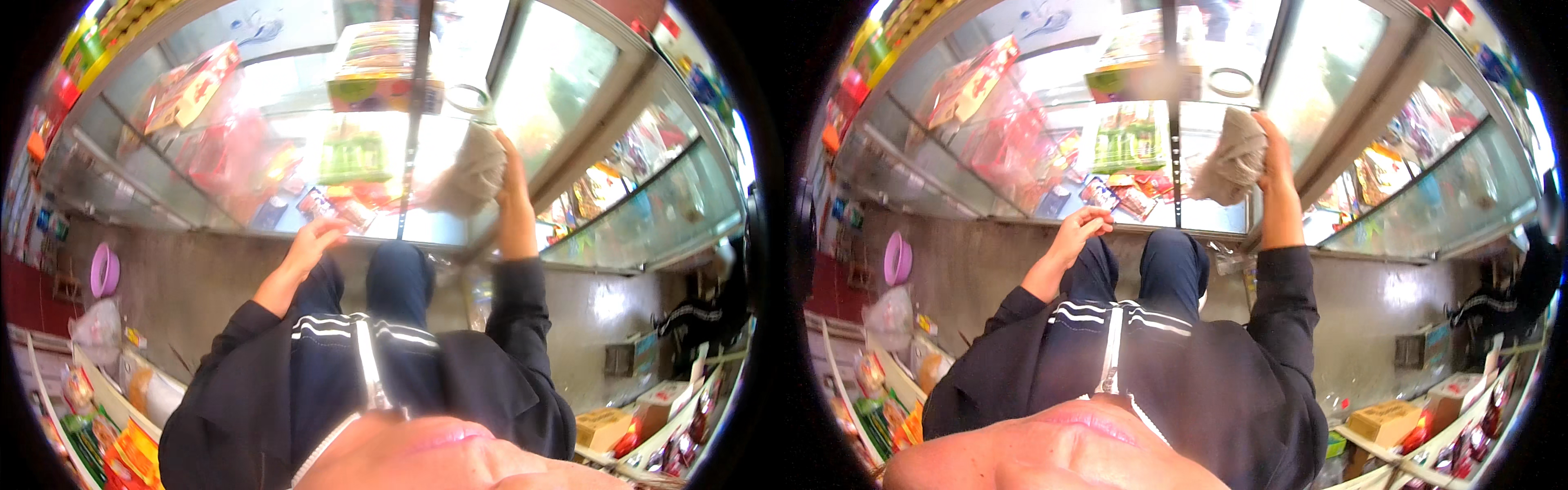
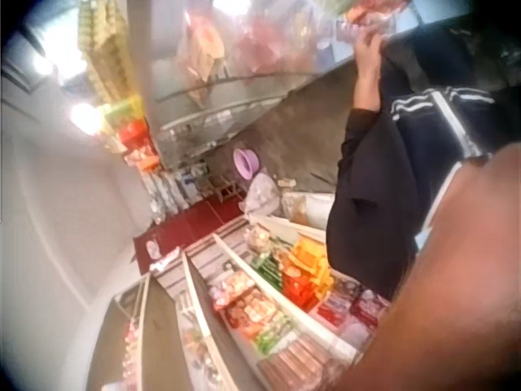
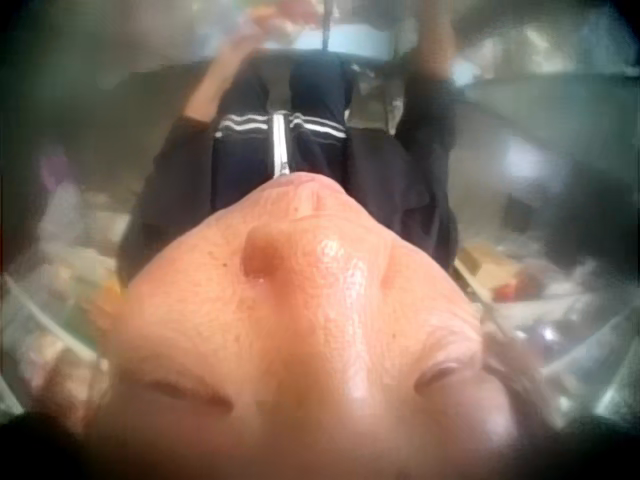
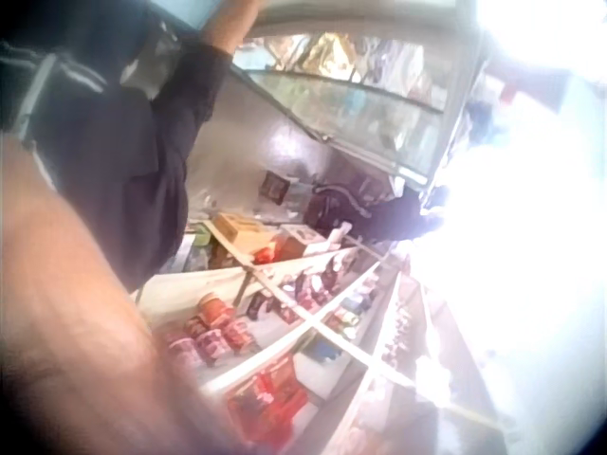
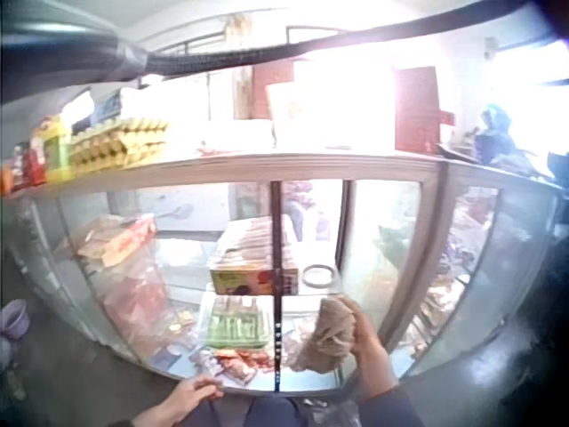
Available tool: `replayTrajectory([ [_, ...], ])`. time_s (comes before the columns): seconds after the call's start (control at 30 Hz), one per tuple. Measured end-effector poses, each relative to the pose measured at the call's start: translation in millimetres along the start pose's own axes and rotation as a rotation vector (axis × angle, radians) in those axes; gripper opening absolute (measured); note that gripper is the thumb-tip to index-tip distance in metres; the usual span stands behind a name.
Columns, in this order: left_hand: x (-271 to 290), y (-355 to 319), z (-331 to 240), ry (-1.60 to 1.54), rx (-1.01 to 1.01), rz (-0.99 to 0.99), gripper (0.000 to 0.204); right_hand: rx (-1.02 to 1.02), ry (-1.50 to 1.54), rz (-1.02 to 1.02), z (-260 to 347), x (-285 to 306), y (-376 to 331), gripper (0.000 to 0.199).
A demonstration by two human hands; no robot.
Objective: The person cleans the glass surface of a refrigerated display case using a cloth. They move various packaged food items, including boxes and plastic containers, aside to wipe the glass underneath and then return them to their original positions.
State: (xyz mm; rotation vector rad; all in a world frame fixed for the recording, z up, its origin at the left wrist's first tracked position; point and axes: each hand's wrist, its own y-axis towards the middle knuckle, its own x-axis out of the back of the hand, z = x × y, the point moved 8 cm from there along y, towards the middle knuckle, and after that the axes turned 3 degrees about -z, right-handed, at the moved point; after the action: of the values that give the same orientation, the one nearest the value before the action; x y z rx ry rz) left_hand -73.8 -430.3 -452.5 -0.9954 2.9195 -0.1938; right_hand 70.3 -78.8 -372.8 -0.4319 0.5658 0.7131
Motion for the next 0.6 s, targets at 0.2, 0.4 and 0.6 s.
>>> replayTrajectory([
  [0.2,-33.9,-0.4,-1.8,-0.117,0.099,0.204,0.048,-0.003,-0.136,-0.056,-26.5,-11.7,-62.5,0.027],
  [0.4,-94.9,-12.6,-10.4,-1.035,0.36,0.682,0.064,0.56,-0.998,0.668,-69.5,-160.6,-156.8,0.022],
  [0.6,-37.0,-48.8,16.5,-0.835,0.34,0.46,0.053,0.493,-0.97,0.25,40.1,-152.7,-92.5,0.026],
])
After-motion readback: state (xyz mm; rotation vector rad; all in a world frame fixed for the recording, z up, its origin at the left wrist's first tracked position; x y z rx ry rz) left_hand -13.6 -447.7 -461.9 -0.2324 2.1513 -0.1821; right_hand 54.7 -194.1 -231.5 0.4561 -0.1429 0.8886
